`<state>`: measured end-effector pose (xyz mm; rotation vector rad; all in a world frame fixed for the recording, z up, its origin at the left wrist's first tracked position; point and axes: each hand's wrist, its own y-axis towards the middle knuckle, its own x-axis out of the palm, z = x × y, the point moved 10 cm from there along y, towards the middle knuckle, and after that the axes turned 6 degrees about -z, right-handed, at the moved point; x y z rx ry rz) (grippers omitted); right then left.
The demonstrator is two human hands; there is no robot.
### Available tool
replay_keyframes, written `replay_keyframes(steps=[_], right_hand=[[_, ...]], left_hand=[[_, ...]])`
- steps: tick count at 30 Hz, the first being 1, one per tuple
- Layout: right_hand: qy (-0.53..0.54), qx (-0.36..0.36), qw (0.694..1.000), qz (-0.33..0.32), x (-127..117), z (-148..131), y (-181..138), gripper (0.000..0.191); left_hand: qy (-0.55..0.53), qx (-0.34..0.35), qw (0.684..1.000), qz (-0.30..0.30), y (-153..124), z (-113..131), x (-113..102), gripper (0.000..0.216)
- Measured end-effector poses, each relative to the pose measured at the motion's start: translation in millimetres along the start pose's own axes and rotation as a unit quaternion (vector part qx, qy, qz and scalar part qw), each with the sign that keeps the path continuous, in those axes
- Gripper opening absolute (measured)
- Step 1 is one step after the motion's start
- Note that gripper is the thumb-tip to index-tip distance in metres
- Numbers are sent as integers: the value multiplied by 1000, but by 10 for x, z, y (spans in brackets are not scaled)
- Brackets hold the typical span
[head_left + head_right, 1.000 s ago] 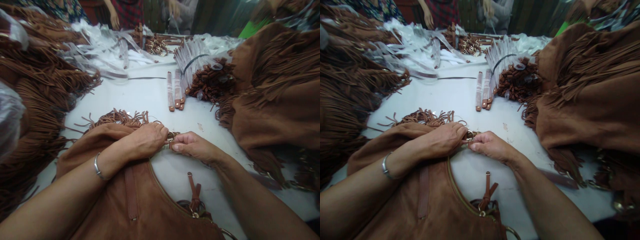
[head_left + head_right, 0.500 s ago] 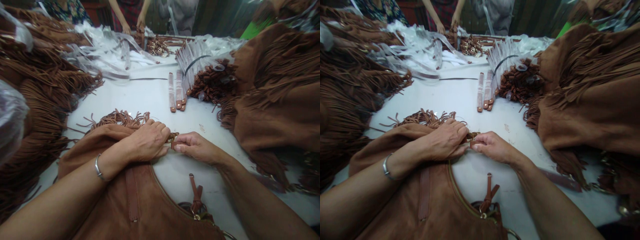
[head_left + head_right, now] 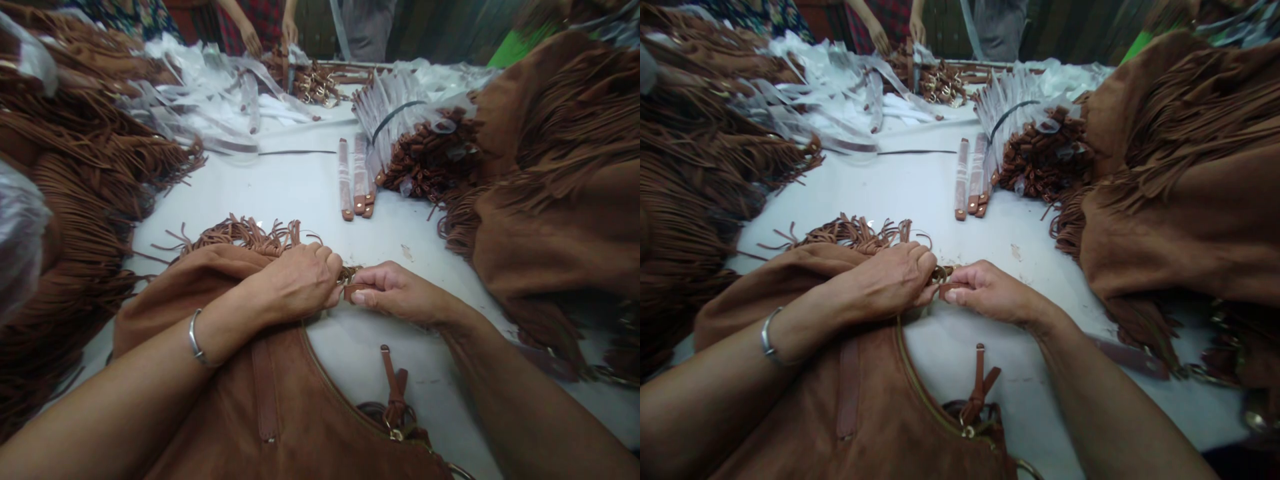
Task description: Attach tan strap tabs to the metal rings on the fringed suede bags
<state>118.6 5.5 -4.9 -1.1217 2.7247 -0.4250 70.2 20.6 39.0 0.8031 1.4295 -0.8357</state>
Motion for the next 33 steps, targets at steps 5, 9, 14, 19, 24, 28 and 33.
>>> replay_keyframes(steps=[5, 9, 14, 19, 24, 28, 33], right_hand=[[18, 34, 999, -24, 38, 92, 10, 31], [17, 14, 1000, 12, 10, 64, 31, 30], [2, -16, 998, 61, -32, 8, 53, 29], [13, -39, 991, 125, -119, -49, 18, 27], [50, 6, 992, 112, -116, 22, -9, 28], [35, 44, 996, 65, -88, 12, -48, 29], [-44, 13, 995, 84, -119, -132, -82, 30]], left_hand=[[-15, -8, 999, -41, 8, 2, 41, 13], [-33, -17, 997, -61, -12, -17, -8, 12], [-57, -33, 992, -104, -24, -60, 13, 11], [-50, -11, 996, -68, -5, -40, 28, 14], [-22, 15, 999, -42, -5, 40, 54, 17], [-5, 39, 999, -11, 3, 136, 21, 30], [19, -42, 999, -7, 42, 7, 43, 28]])
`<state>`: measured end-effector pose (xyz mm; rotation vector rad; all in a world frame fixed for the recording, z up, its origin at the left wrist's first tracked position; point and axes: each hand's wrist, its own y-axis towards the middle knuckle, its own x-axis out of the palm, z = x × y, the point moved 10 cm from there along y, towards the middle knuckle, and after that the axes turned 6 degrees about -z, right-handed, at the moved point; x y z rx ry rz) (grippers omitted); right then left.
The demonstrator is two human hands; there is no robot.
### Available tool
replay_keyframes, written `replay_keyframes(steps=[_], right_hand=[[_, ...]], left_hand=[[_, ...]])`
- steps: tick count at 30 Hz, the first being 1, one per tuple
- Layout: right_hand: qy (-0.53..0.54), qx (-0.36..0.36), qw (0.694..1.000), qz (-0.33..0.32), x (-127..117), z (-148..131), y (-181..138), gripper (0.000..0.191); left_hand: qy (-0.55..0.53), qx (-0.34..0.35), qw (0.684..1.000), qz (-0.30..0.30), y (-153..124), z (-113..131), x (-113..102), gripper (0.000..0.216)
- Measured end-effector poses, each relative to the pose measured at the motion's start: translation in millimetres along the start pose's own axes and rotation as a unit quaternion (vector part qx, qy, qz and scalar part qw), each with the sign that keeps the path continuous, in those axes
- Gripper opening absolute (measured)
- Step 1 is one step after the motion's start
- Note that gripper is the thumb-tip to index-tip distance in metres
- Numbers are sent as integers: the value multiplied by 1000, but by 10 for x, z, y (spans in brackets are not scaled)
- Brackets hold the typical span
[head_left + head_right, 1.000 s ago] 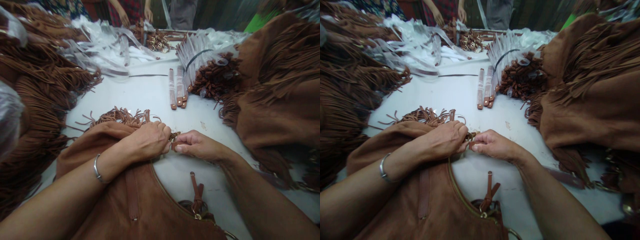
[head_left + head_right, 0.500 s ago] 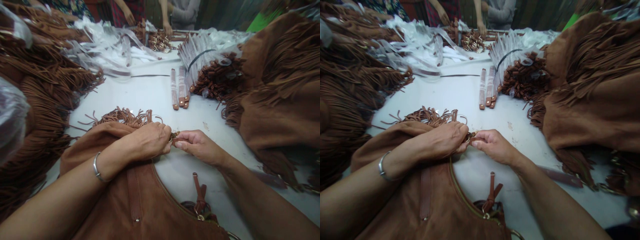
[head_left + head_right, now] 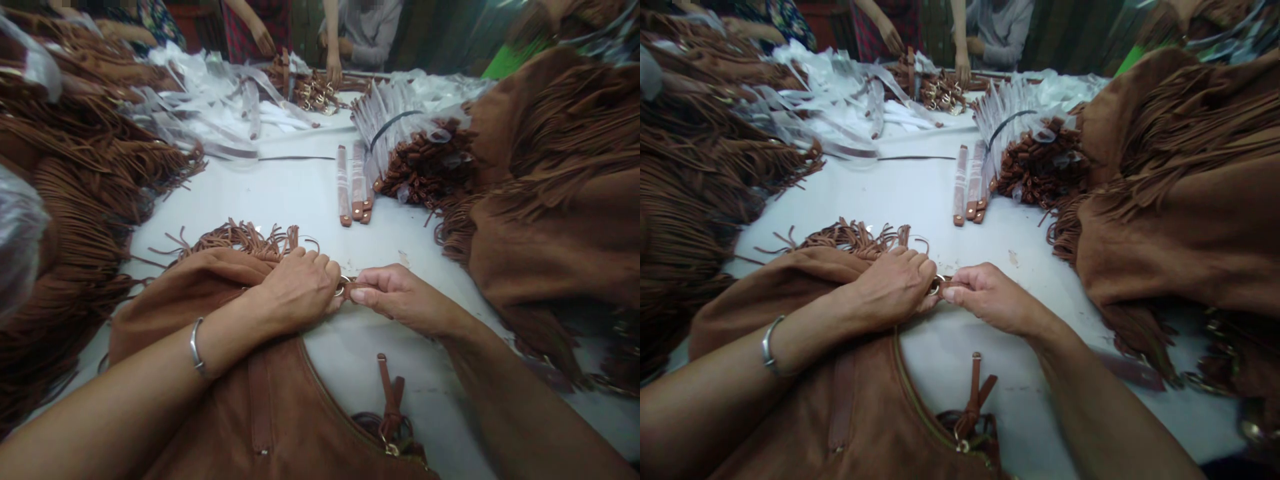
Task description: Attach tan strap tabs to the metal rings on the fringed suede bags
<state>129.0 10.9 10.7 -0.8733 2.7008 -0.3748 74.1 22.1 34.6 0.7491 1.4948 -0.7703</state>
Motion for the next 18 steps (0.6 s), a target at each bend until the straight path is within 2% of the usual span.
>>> replay_keyframes(steps=[2, 4, 7, 10, 18], right_hand=[[-28, -3, 999, 30, -27, -19, -10, 33], [-15, 1, 999, 42, -28, -13, -13, 35], [79, 23, 997, 5, 39, 72, 10, 36], [157, 51, 986, -37, 91, 195, 35, 34], [222, 64, 968, -100, 136, 328, 76, 27]], left_hand=[[0, -9, 1000, -8, 11, -23, 13, 25], [-9, 15, 1000, -17, 15, 6, 19, 21], [-33, 75, 996, -23, -1, 92, 11, 16], [-40, 102, 994, -11, -22, 143, -8, 14], [-43, 144, 989, -9, -83, 304, -15, 17]])
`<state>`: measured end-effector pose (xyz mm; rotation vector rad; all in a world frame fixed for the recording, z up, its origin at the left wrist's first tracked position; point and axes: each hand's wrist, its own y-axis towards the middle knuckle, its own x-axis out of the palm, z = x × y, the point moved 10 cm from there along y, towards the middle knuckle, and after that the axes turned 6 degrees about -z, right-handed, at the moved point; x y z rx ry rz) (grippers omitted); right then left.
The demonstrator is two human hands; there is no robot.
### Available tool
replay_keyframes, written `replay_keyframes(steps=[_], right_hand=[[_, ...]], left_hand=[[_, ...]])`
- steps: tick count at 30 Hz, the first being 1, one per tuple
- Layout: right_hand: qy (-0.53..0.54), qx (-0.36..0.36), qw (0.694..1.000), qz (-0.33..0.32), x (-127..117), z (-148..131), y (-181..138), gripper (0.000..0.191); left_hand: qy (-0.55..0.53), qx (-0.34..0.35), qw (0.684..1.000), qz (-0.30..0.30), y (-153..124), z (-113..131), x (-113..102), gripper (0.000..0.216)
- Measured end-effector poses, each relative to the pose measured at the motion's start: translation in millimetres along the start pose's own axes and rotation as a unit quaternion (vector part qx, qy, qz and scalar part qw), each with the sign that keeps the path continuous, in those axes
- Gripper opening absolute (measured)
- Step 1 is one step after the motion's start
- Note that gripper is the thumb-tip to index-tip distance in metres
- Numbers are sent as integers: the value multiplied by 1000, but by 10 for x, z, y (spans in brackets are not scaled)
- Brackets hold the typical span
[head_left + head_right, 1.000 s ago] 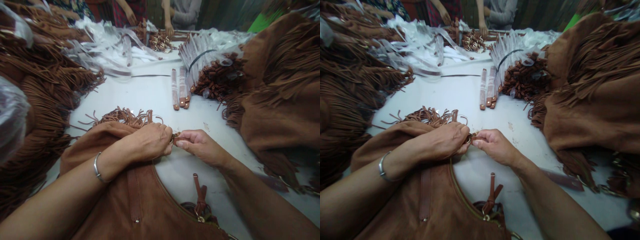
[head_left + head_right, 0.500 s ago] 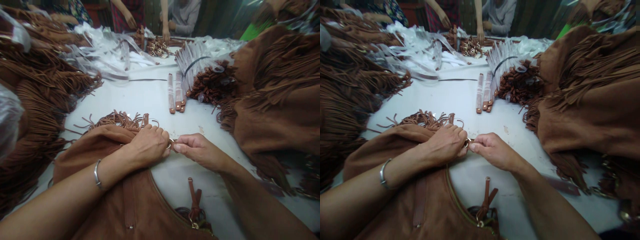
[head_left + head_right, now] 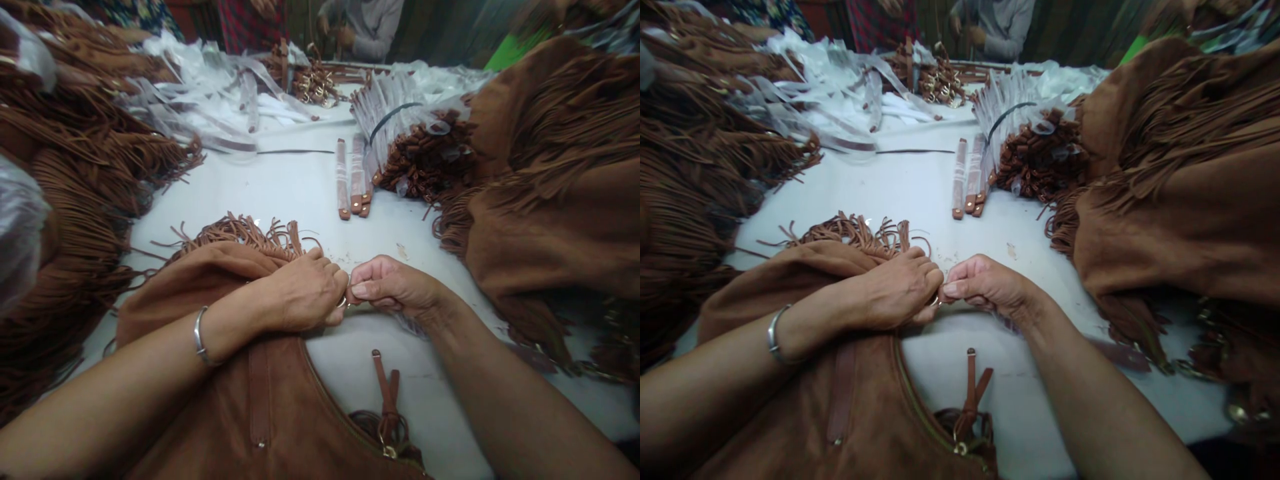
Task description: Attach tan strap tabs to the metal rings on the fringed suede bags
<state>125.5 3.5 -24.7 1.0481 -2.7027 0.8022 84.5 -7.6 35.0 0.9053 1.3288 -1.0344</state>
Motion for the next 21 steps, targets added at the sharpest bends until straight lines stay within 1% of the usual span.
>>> replay_keyframes(steps=[2, 3, 6, 8, 10, 12, 15, 19, 21], right_hand=[[2, -2, 1000, 3, -20, -26, -9, 27], [5, -6, 1000, 10, -34, -49, -19, 27], [21, -29, 998, 51, -76, -130, -68, 28], [23, -44, 996, 80, -90, -164, -100, 29], [22, -47, 994, 91, -84, -159, -105, 29], [31, -40, 996, 78, -69, -119, -78, 28], [42, -21, 998, 28, -52, -38, -17, 26], [20, -16, 999, -45, -15, -4, 0, 25], [8, -20, 998, -55, -9, -19, -17, 25]], left_hand=[[1, -7, 1000, 8, -4, -10, -21, 20], [3, -23, 1000, 15, -5, -43, -35, 23], [20, -103, 994, 34, -23, -218, -70, 25], [27, -131, 990, 36, -32, -294, -68, 21], [20, -106, 994, 21, -17, -265, -33, 17], [7, -66, 998, 6, -4, -192, 2, 17], [-10, -22, 1000, -6, 6, -61, 24, 17], [-20, 42, 999, 1, 8, 168, 7, 13], [-29, 40, 999, 12, -2, 178, -21, 13]])
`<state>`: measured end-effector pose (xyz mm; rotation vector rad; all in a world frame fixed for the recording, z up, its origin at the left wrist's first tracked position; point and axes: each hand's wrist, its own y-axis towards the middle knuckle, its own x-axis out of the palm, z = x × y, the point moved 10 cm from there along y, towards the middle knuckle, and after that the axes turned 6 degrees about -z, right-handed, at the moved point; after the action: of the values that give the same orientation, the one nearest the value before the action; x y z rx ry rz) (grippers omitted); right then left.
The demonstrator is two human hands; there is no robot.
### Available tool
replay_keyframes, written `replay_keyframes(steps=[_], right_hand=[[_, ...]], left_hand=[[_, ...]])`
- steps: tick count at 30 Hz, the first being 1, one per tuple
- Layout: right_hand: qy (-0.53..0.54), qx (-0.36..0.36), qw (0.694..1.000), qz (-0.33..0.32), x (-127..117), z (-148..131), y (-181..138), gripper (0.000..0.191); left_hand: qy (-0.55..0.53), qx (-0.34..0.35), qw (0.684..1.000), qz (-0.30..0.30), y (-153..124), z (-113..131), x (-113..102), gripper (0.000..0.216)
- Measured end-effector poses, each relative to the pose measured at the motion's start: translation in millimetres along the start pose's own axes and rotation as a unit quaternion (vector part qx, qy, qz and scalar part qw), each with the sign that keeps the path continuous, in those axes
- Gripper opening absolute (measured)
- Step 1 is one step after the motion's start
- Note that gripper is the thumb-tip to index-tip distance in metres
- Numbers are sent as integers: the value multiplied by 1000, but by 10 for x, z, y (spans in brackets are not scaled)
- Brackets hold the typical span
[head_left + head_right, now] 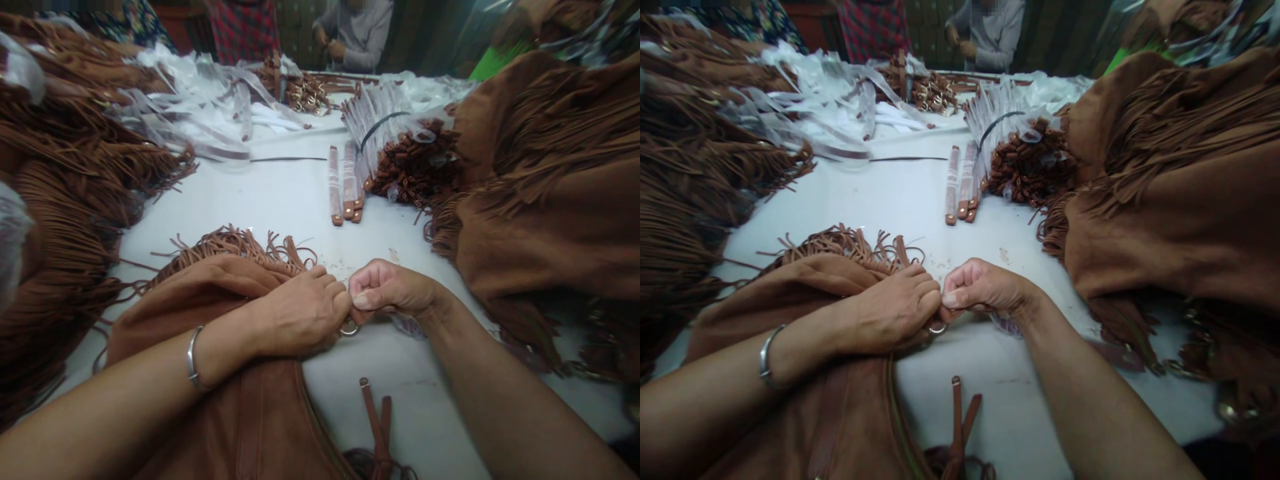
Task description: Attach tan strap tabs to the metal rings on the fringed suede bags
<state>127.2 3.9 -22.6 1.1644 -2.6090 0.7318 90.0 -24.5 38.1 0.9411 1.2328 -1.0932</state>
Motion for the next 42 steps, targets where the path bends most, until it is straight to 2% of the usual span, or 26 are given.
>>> replay_keyframes(steps=[5, 11, 16, 19, 23, 25, 27, 29, 31, 33, 35, 37, 39, 42], right_hand=[[20, -14, 998, 52, -105, -60, -44, 27], [106, -32, 989, 94, -308, -40, -24, 30], [120, -43, 981, 146, -444, -29, -59, 29], [23, -53, 975, 216, -574, -97, -153, 36], [-188, -93, 913, 350, -722, -457, -472, 44], [-280, -121, 881, 361, -644, -672, -637, 46], [-394, -114, 840, 355, -518, -797, -787, 44], [-514, -29, 779, 358, -462, -735, -924, 44], [-577, 79, 727, 364, -496, -535, -1064, 47], [-583, 136, 711, 368, -541, -331, -1174, 38], [-560, 135, 723, 381, -587, -220, -1232, 24], [-524, 119, 750, 385, -643, -177, -1223, 16], [-462, 101, 802, 364, -676, -152, -1144, 10], [-317, 74, 897, 298, -600, -100, -952, 8]], left_hand=[[-44, -58, 997, 27, -51, -186, -73, 38], [-15, -197, 979, 53, -39, -529, -57, 21], [60, -191, 979, 31, 72, -520, 49, 20], [33, -187, 982, 1, 114, -562, 110, 21], [4, -223, 974, -35, 151, -761, 95, 26], [18, -240, 970, -37, 185, -873, 44, 30], [31, -255, 966, -40, 230, -980, 23, 32], [44, -266, 962, -38, 282, -1056, 20, 32], [52, -270, 961, -27, 332, -1071, 15, 30], [55, -267, 962, -3, 363, -1016, -23, 26], [50, -267, 962, 32, 346, -923, -109, 22], [33, -280, 957, 72, 262, -832, -226, 23], [-3, -304, 948, 97, 127, -754, -318, 23], [-83, -335, 933, 98, -104, -593, -364, 26]])
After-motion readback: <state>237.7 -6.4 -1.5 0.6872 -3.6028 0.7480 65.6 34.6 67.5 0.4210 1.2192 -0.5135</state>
